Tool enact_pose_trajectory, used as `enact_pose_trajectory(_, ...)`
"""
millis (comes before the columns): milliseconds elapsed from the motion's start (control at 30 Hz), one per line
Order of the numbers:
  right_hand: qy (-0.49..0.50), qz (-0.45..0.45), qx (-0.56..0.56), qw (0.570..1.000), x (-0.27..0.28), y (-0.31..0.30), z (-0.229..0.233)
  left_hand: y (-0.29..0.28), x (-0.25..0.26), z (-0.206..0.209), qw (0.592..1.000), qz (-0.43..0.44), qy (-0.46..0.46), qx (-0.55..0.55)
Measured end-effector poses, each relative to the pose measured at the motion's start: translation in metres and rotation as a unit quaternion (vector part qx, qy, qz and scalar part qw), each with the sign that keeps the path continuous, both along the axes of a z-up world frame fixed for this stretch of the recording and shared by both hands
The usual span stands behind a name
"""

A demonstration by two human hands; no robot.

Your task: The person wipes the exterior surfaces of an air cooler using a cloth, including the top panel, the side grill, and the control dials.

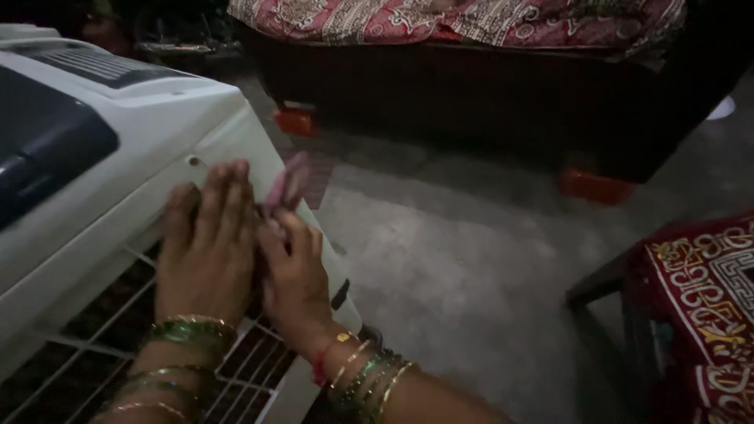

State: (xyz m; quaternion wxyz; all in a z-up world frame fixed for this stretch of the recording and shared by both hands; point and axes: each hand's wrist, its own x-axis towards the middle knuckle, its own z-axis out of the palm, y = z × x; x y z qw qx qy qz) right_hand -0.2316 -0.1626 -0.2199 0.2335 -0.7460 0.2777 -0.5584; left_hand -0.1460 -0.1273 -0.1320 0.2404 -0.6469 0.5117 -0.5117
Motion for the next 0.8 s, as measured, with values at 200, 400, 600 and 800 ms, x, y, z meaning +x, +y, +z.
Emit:
enact_pose_trajectory(200,-0.035,0.063,0.053,0.996,-0.022,-0.007,0.003,0.006,-0.015,-0.013,0.989,0.004,0.048,0.14)
enact_pose_trajectory(400,-0.078,0.081,-0.029,0.993,0.003,-0.013,0.041,0.023,0.012,0.022,0.997,-0.063,0.039,-0.01)
enact_pose_trajectory(600,-0.055,0.074,-0.044,0.995,0.005,-0.023,0.002,0.011,0.006,-0.017,0.996,-0.014,0.088,0.031)
enact_pose_trajectory(800,-0.031,0.094,0.025,0.995,0.0,-0.019,-0.071,0.004,-0.007,-0.078,0.959,0.071,0.199,0.188)
